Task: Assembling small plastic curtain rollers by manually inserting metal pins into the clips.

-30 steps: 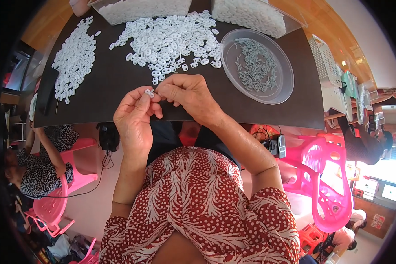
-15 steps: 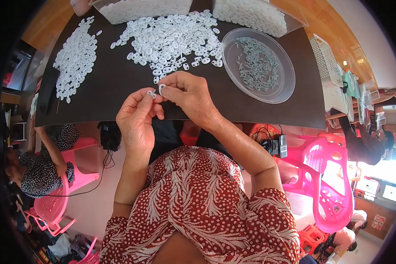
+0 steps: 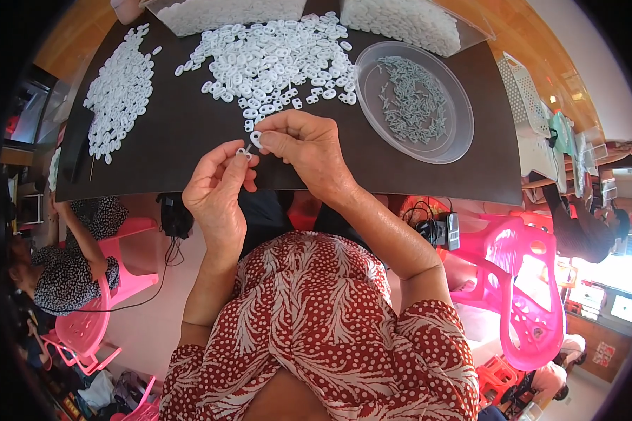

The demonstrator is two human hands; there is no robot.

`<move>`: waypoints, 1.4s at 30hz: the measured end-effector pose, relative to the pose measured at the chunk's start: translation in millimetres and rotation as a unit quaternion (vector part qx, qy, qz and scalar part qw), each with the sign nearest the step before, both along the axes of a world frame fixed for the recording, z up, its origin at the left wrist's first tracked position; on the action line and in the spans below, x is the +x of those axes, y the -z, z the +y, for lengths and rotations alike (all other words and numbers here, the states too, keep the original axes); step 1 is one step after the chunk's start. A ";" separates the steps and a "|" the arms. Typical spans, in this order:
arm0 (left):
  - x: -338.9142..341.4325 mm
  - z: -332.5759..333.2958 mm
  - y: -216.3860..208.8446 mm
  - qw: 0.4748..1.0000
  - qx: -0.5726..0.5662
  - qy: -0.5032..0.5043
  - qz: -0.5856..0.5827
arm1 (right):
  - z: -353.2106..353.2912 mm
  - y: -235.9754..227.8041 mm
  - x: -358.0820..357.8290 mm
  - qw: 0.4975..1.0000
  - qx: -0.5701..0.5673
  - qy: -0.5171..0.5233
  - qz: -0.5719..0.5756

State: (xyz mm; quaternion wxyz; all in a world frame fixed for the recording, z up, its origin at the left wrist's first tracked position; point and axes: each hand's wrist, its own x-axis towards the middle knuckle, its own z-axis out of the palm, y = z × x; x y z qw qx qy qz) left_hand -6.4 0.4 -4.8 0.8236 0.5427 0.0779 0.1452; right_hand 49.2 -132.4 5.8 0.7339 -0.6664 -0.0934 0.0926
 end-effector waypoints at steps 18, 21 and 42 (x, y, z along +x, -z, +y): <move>-2.9 1.3 1.5 0.999 0.024 -0.017 0.026 | 9.2 8.0 -1.3 0.995 -0.030 0.017 -0.091; -3.6 2.9 0.2 0.999 0.018 -0.018 0.031 | 8.7 5.5 0.2 0.995 -0.028 0.017 -0.097; -2.5 3.9 4.5 0.998 0.035 -0.022 0.047 | 13.7 9.8 -2.0 0.988 -0.076 0.020 -0.135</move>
